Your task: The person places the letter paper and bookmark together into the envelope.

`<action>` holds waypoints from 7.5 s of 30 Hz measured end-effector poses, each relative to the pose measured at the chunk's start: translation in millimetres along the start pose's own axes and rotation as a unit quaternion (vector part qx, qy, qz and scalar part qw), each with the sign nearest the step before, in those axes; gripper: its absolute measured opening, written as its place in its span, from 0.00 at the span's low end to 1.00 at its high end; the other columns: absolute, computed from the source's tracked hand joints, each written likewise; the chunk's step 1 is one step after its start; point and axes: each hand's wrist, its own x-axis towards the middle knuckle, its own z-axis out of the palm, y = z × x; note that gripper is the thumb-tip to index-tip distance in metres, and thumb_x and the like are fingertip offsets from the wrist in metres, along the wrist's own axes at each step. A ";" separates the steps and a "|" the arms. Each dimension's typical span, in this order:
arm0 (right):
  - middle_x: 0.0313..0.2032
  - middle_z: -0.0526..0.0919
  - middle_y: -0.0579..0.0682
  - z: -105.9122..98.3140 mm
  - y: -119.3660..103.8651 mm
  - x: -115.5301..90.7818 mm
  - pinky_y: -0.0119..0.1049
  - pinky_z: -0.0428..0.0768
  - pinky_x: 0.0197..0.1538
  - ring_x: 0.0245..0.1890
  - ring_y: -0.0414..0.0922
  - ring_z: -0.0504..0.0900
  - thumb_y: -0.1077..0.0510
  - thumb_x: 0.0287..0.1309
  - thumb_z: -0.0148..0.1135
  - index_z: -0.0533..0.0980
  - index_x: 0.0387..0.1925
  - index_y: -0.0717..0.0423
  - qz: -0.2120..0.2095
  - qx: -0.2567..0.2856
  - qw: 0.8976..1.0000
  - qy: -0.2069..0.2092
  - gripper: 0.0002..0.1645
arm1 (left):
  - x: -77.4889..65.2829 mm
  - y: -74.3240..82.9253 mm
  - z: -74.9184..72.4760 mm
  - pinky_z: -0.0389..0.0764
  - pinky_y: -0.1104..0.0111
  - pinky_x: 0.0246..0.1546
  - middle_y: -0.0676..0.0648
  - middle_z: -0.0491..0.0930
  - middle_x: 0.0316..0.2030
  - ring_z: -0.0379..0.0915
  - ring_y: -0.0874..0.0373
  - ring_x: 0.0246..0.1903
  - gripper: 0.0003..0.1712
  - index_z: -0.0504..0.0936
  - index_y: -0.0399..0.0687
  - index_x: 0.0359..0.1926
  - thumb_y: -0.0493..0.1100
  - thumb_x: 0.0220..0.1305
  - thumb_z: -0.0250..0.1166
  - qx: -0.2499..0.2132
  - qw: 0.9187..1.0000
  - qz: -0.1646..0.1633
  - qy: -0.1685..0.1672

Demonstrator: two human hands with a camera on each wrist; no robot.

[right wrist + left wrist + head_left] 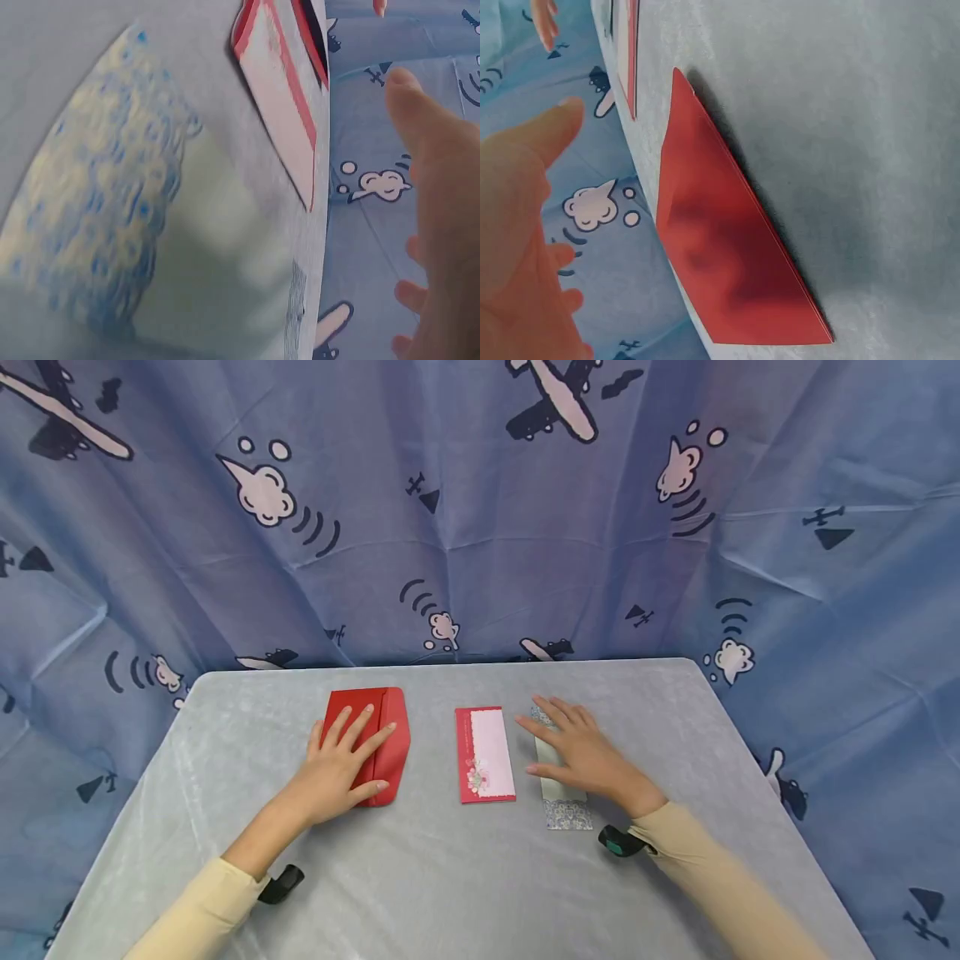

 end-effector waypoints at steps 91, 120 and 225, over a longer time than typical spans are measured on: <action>0.76 0.58 0.53 84.8 -125.7 158.2 0.54 0.57 0.76 0.75 0.53 0.58 0.31 0.62 0.57 0.61 0.73 0.36 0.064 0.032 0.993 -0.089 0.42 | 39.9 -16.9 27.8 0.67 0.27 0.54 0.30 0.43 0.76 0.51 0.19 0.68 0.38 0.61 0.59 0.75 0.53 0.66 0.62 -0.019 0.985 -0.156 -0.068; 0.76 0.58 0.53 87.9 -123.3 157.5 0.53 0.57 0.76 0.75 0.54 0.58 0.32 0.61 0.59 0.63 0.72 0.35 0.062 0.036 0.994 -0.077 0.40 | 39.4 -11.4 24.5 0.79 0.35 0.45 0.25 0.45 0.74 0.54 0.13 0.63 0.47 0.57 0.57 0.75 0.55 0.57 0.68 -0.040 0.978 -0.194 -0.070; 0.49 0.79 0.55 51.9 -33.3 57.4 0.47 0.74 0.53 0.50 0.50 0.74 0.47 0.52 0.74 0.72 0.66 0.47 0.178 0.182 0.967 0.017 0.39 | 31.8 -8.7 35.6 0.83 0.40 0.41 0.27 0.57 0.70 0.66 0.21 0.56 0.47 0.62 0.55 0.71 0.53 0.51 0.73 -0.038 0.983 -0.177 0.024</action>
